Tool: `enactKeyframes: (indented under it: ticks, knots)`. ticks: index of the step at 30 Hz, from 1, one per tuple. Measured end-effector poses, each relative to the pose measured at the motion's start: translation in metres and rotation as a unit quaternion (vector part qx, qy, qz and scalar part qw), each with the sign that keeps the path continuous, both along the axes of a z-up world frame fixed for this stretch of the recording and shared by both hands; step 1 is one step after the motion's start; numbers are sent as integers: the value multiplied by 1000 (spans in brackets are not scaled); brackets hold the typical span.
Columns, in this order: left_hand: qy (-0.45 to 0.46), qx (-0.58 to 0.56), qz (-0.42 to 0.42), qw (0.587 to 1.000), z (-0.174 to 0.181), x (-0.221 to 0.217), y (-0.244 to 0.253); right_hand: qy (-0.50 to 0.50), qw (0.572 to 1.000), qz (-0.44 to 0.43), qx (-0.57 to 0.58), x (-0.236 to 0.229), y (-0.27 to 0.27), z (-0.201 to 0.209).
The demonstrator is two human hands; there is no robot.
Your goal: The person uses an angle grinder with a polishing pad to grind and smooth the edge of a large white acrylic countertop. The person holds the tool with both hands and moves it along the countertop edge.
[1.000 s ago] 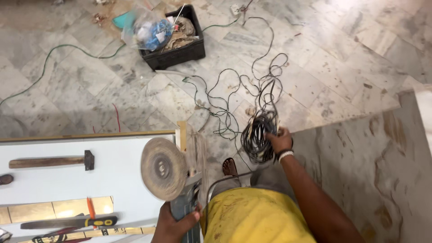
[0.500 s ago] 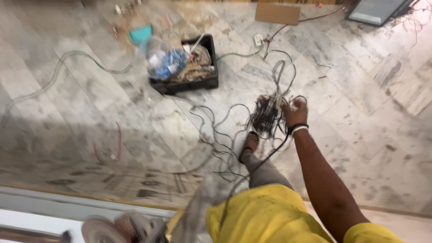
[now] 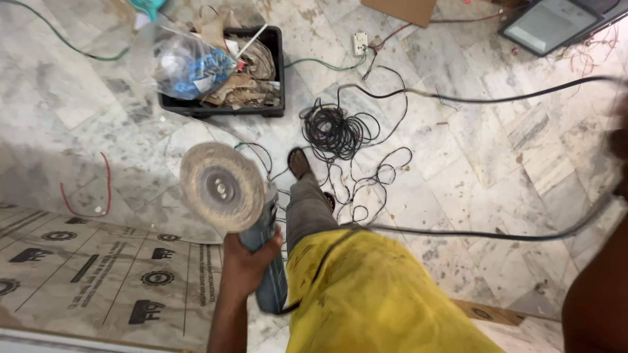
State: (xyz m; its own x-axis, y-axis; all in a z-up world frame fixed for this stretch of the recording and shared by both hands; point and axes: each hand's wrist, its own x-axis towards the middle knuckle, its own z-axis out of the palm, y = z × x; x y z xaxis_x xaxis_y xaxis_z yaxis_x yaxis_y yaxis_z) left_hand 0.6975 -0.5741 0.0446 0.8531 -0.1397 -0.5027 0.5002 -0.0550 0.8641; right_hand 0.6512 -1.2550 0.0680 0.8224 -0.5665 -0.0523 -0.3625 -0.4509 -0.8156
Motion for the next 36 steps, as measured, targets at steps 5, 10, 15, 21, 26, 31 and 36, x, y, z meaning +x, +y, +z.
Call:
enactKeyframes:
  ticks: [5,10,15,21,26,31,36]
  knots:
    - [4,12,-43,999,-54,83,-47,106,928,174,313,74,135,-103]
    - [37,115,-35,992,-76,121,-65,239,738,460,433,104,363,-164]
    - [23,287,43,957,-77,104,-47,11,649,730,215,141,344,-162]
    - [-29,342,190,920,-175,47,-107,333,769,539,84,209,130,-389]
    - [31,224,333,916,-418,15,-180,446,674,574,-135,204,46,-594]
    - [-6,503,147,852,-715,10,-197,422,635,620,-186,153,78,-807]
    - [-42,421,184,887,-888,10,-187,341,756,543,-134,98,110,-920]
